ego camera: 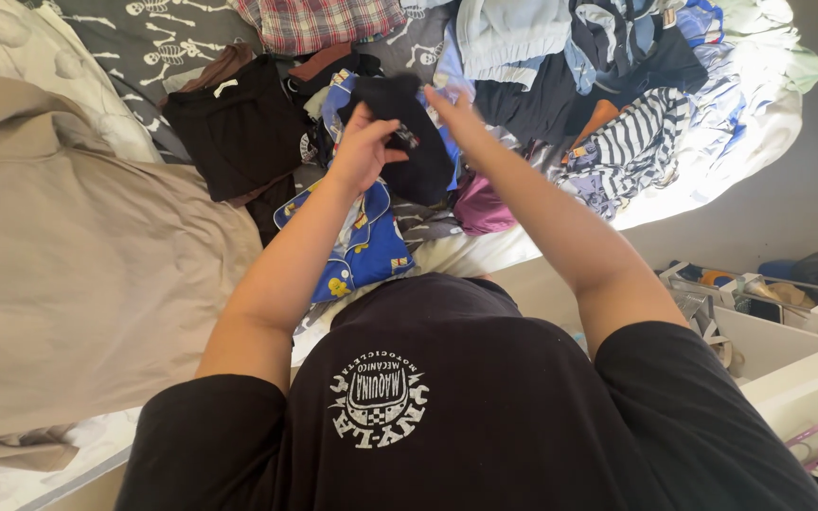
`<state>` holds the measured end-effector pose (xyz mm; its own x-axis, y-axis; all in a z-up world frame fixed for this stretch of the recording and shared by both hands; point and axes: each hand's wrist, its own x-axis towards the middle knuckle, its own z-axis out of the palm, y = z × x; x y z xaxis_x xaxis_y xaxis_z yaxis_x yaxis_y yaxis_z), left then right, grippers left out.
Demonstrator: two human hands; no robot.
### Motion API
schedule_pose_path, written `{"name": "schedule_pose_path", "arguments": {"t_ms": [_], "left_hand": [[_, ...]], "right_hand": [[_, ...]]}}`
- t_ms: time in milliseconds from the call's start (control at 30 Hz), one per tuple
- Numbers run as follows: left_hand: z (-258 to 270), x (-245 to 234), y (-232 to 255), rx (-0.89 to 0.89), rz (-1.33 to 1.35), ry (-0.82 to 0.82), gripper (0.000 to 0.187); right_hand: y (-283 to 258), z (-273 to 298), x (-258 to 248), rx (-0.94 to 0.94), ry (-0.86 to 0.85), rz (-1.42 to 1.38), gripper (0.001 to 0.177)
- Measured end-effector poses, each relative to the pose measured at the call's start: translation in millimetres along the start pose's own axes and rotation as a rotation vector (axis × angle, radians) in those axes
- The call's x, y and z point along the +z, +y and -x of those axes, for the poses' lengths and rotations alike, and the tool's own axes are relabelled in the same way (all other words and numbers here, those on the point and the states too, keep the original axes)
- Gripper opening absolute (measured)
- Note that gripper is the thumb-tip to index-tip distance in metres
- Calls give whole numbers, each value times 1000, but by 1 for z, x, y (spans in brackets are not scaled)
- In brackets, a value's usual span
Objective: The person folds various clothing items on a bed, including a blue pajama set, underwear, socks, and a striped shirt. They smooth and fold each item neatly, placing them in a pile.
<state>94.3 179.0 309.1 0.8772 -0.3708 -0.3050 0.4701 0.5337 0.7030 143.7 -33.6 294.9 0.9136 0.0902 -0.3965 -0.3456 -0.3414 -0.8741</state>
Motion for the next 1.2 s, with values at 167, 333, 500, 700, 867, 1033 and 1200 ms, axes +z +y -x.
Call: {"name": "schedule_pose_path", "arguments": {"t_ms": [167,333,500,700,867,1033,1200], "left_hand": [[-11,-31,-12,134,215,37,35],[-10,-58,-17,93,364,79,34],[-13,-60,-15,-51,380,209,37],[-34,-105,-54,-5,-83,309,43],[-55,-141,-76,-247,-454,440,60],[-58,-145,-69,-176,-424,330,78],[-53,-130,-61,-240,-283,278,69]], "right_hand": [[-3,21,11,269,-575,-838,53],[14,2,3,200,-607,-559,42],[60,-10,-3,176,-505,-188,33],[181,-27,28,-136,-169,287,32],[227,-5,57,-166,-125,321,66],[203,20,56,-40,-210,302,82],[169,35,44,-91,-298,273,95]]}}
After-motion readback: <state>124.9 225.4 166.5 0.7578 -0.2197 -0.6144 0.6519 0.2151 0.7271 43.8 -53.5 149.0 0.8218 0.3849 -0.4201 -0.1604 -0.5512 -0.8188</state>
